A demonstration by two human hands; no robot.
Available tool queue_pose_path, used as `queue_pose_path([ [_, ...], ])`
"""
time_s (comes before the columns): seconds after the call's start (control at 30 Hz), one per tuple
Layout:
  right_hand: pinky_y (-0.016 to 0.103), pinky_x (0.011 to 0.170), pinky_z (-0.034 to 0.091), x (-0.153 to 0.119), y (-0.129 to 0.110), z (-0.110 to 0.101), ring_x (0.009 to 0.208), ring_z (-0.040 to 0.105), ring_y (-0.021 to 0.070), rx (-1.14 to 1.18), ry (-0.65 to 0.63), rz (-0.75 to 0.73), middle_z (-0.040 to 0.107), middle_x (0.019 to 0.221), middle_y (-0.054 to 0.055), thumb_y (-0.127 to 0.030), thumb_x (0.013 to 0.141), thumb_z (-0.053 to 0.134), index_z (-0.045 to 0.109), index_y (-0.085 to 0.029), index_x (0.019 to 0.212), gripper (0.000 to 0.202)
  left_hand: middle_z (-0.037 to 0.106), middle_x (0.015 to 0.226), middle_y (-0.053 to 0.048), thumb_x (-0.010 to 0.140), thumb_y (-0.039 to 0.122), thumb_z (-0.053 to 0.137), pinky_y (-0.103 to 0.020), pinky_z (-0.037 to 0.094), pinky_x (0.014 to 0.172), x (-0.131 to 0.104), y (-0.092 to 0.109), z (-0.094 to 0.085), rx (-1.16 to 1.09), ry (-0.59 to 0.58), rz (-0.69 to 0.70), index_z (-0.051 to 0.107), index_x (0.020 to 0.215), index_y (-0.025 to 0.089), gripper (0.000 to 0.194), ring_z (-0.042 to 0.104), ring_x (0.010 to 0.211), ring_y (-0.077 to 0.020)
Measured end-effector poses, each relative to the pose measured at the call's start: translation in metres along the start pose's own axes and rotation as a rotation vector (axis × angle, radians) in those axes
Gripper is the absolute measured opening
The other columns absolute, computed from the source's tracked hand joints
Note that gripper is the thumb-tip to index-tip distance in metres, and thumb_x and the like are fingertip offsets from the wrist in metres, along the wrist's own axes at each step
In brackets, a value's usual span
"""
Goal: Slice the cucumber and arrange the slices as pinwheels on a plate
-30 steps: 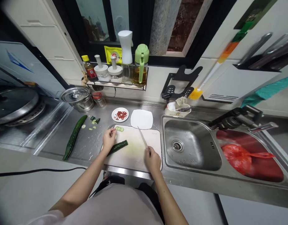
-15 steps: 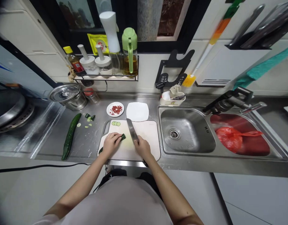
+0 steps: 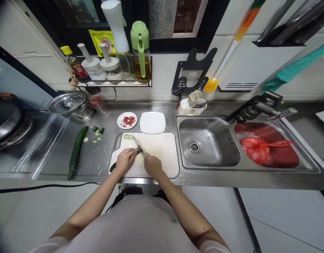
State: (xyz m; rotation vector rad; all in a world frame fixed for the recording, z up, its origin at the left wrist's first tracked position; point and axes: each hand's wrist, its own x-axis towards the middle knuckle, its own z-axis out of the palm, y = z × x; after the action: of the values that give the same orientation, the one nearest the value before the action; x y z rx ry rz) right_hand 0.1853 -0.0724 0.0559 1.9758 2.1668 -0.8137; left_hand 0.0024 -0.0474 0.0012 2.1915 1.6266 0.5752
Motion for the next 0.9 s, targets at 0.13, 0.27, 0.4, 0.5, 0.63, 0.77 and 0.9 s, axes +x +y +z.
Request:
queue_pose_path([
  [0.13, 0.027, 0.07, 0.04, 0.0, -0.003, -0.003, 0.088, 0.066, 0.0214, 0.0, -0.015, 0.0, 0.07, 0.096, 0.011, -0.026, 0.1, 0.029, 0.055, -0.016, 0.116, 0.032, 0.07, 0.112, -0.004, 0.095, 0.03, 0.05, -0.032, 0.049, 0.093, 0.0, -0.001, 0.001, -0.006, 0.009, -0.001, 0.072, 0.111, 0.028, 0.027, 0.061, 0.103, -0.0188],
  [0.27, 0.028, 0.073, 0.041, 0.0, -0.005, -0.004, 0.091, 0.066, 0.0219, -0.001, -0.021, 0.005, 0.07, 0.098, 0.011, -0.026, 0.1, 0.03, 0.054, -0.016, 0.119, 0.032, 0.07, 0.112, -0.004, 0.095, 0.029, 0.049, -0.031, 0.049, 0.093, 0.0, -0.001, 0.002, 0.0, 0.005, 0.0, 0.072, 0.111, 0.027, 0.028, 0.061, 0.103, -0.0186],
  [0.4, 0.028, 0.073, 0.042, 0.0, -0.006, -0.004, 0.093, 0.066, 0.0222, -0.005, -0.013, -0.008, 0.07, 0.098, 0.011, -0.025, 0.1, 0.031, 0.055, -0.016, 0.118, 0.031, 0.07, 0.112, -0.004, 0.096, 0.03, 0.049, -0.032, 0.049, 0.093, 0.0, -0.001, 0.002, 0.003, 0.008, -0.001, 0.072, 0.11, 0.027, 0.028, 0.061, 0.103, -0.0185],
  [0.5, 0.028, 0.074, 0.043, 0.0, -0.007, -0.006, 0.094, 0.066, 0.0223, -0.012, -0.014, -0.006, 0.071, 0.099, 0.012, -0.024, 0.1, 0.032, 0.055, -0.015, 0.118, 0.031, 0.07, 0.112, -0.004, 0.096, 0.03, 0.049, -0.032, 0.049, 0.093, 0.0, 0.0, 0.002, -0.002, 0.011, 0.002, 0.072, 0.11, 0.026, 0.027, 0.061, 0.103, -0.0186],
  [0.63, 0.028, 0.075, 0.044, 0.0, -0.01, -0.011, 0.094, 0.067, 0.022, -0.021, -0.053, 0.0, 0.07, 0.1, 0.013, -0.023, 0.099, 0.034, 0.055, -0.015, 0.118, 0.03, 0.071, 0.112, -0.004, 0.096, 0.029, 0.049, -0.032, 0.049, 0.093, -0.001, 0.001, 0.002, 0.007, 0.023, 0.013, 0.072, 0.109, 0.026, 0.027, 0.061, 0.103, -0.0182],
  [0.77, 0.029, 0.076, 0.046, 0.0, -0.01, -0.014, 0.096, 0.066, 0.0228, -0.038, -0.092, -0.019, 0.07, 0.102, 0.014, -0.021, 0.099, 0.033, 0.054, -0.013, 0.12, 0.031, 0.071, 0.109, -0.005, 0.095, 0.027, 0.05, -0.032, 0.05, 0.09, -0.002, 0.0, 0.005, 0.024, 0.073, 0.055, 0.073, 0.107, 0.025, 0.025, 0.062, 0.1, -0.0182],
  [0.9, 0.03, 0.077, 0.046, -0.001, -0.008, -0.014, 0.098, 0.066, 0.0245, -0.054, -0.102, -0.033, 0.07, 0.102, 0.015, -0.02, 0.097, 0.034, 0.055, -0.012, 0.118, 0.03, 0.072, 0.105, -0.005, 0.095, 0.025, 0.052, -0.033, 0.052, 0.087, -0.003, 0.0, 0.006, 0.039, 0.119, 0.106, 0.073, 0.105, 0.023, 0.024, 0.062, 0.097, -0.0184],
])
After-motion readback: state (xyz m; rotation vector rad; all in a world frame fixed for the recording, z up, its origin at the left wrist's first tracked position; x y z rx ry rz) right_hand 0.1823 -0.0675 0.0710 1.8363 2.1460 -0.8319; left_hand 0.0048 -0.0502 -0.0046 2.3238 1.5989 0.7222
